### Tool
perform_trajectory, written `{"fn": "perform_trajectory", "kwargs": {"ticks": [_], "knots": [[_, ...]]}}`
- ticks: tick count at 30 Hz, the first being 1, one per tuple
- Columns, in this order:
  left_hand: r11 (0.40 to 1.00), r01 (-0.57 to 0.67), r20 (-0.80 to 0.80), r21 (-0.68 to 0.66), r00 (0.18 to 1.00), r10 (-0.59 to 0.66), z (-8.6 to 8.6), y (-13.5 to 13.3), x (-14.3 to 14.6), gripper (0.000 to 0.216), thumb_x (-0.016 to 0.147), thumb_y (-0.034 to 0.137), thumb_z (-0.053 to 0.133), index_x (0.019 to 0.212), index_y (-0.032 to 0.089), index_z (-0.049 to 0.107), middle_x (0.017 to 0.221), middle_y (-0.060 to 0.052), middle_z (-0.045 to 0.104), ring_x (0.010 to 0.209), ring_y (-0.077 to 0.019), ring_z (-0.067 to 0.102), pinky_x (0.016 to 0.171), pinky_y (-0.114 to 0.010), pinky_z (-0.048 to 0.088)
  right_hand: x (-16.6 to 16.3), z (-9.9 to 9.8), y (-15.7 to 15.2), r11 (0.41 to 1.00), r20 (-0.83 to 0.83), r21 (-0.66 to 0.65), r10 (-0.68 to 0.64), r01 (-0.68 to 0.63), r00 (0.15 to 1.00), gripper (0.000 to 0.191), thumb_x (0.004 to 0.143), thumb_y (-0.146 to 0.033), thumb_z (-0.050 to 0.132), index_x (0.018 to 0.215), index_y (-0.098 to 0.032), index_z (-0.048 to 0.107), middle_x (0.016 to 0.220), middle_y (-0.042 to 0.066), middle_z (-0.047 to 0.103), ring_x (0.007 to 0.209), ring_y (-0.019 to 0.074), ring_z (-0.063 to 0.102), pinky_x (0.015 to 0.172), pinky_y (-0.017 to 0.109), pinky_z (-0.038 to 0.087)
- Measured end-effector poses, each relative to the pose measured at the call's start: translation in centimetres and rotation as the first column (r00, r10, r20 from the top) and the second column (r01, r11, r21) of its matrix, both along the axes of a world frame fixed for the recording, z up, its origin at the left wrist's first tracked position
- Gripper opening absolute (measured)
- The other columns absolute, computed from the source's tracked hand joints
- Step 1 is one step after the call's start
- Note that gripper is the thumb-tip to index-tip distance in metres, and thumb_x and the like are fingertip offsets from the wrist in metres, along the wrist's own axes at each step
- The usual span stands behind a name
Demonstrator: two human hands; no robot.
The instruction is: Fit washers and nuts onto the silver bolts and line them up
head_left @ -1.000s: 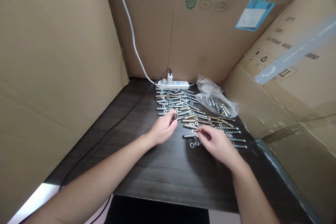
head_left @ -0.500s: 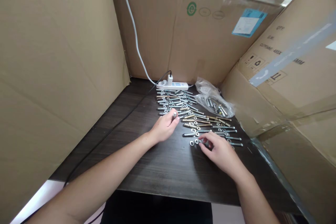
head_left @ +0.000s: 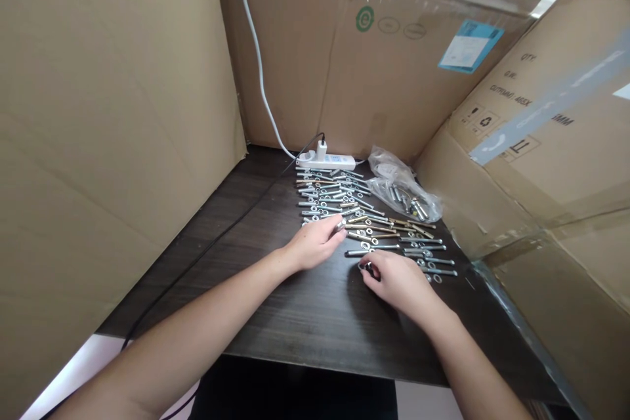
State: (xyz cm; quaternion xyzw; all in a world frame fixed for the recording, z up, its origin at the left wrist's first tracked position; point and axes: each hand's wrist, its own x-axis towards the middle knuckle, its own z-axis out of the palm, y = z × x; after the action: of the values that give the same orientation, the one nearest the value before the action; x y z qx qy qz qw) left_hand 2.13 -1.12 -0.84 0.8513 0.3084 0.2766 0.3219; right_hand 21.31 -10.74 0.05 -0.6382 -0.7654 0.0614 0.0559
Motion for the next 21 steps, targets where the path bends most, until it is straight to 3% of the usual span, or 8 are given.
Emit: {"fn": "perform_trajectory", "kwargs": {"ticks": [5,7,11,17,21], "knots": [[1.0,0.015,-0.035,0.018,0.999,-0.014,-0.2,0.1,0.1,0.021,0.092,0.033,0.039,0.078,0.019,0.045,0.07,0.002,0.051,0.063,-0.0129,0.045,0.06,-0.025,0.034,-1.0,0.9,0.9,0.989,0.002,0.137,0.064,-0.063,0.998,0.012,0.08,-0.019,0.05,0.078,-0.021,0.061,0.07,0.001,0.063,0.06,0.0152,0.057,0.056,0.027,0.034],[1.0,-0.002,-0.04,0.016,0.999,0.002,-0.3,0.2,0.1,0.021,0.092,0.032,0.04,0.076,0.019,0.045,0.068,0.002,0.05,0.062,-0.0131,0.045,0.059,-0.025,0.033,-1.4,1.9,1.9,0.964,-0.14,0.257,0.103,-0.064,0.985,0.009,0.081,-0.02,0.051,0.08,-0.021,0.06,0.071,0.001,0.062,0.063,0.0146,0.056,0.059,0.026,0.037],[1.0,-0.003,-0.032,-0.016,0.999,0.002,-0.5,0.4,0.0,0.019,0.091,0.031,0.04,0.078,0.018,0.048,0.073,0.0,0.056,0.065,-0.0143,0.049,0.06,-0.025,0.036,-2.3,2.9,4.0,0.878,-0.421,0.474,0.16,0.067,0.893,0.01,0.086,-0.024,0.048,0.081,-0.02,0.056,0.071,0.002,0.057,0.062,0.0149,0.051,0.061,0.027,0.039],[1.0,-0.001,-0.087,-0.009,0.996,0.0,-0.2,-0.2,0.4,0.016,0.09,0.026,0.041,0.077,0.019,0.047,0.072,0.001,0.056,0.064,-0.0138,0.049,0.06,-0.025,0.034,-2.4,0.7,4.4,0.913,-0.592,0.393,0.16,0.109,0.79,0.019,0.093,-0.024,0.038,0.077,-0.02,0.048,0.067,0.0,0.049,0.061,0.0144,0.047,0.061,0.027,0.036],[0.999,0.037,-0.138,0.006,0.99,-0.035,0.0,-0.6,0.6,0.018,0.09,0.029,0.04,0.076,0.02,0.045,0.073,0.001,0.056,0.065,-0.0141,0.05,0.061,-0.025,0.035,-2.0,0.3,3.9,0.94,-0.643,0.332,0.164,0.079,0.748,0.024,0.096,-0.025,0.033,0.074,-0.021,0.044,0.065,-0.001,0.045,0.06,0.014,0.045,0.06,0.027,0.034]]}}
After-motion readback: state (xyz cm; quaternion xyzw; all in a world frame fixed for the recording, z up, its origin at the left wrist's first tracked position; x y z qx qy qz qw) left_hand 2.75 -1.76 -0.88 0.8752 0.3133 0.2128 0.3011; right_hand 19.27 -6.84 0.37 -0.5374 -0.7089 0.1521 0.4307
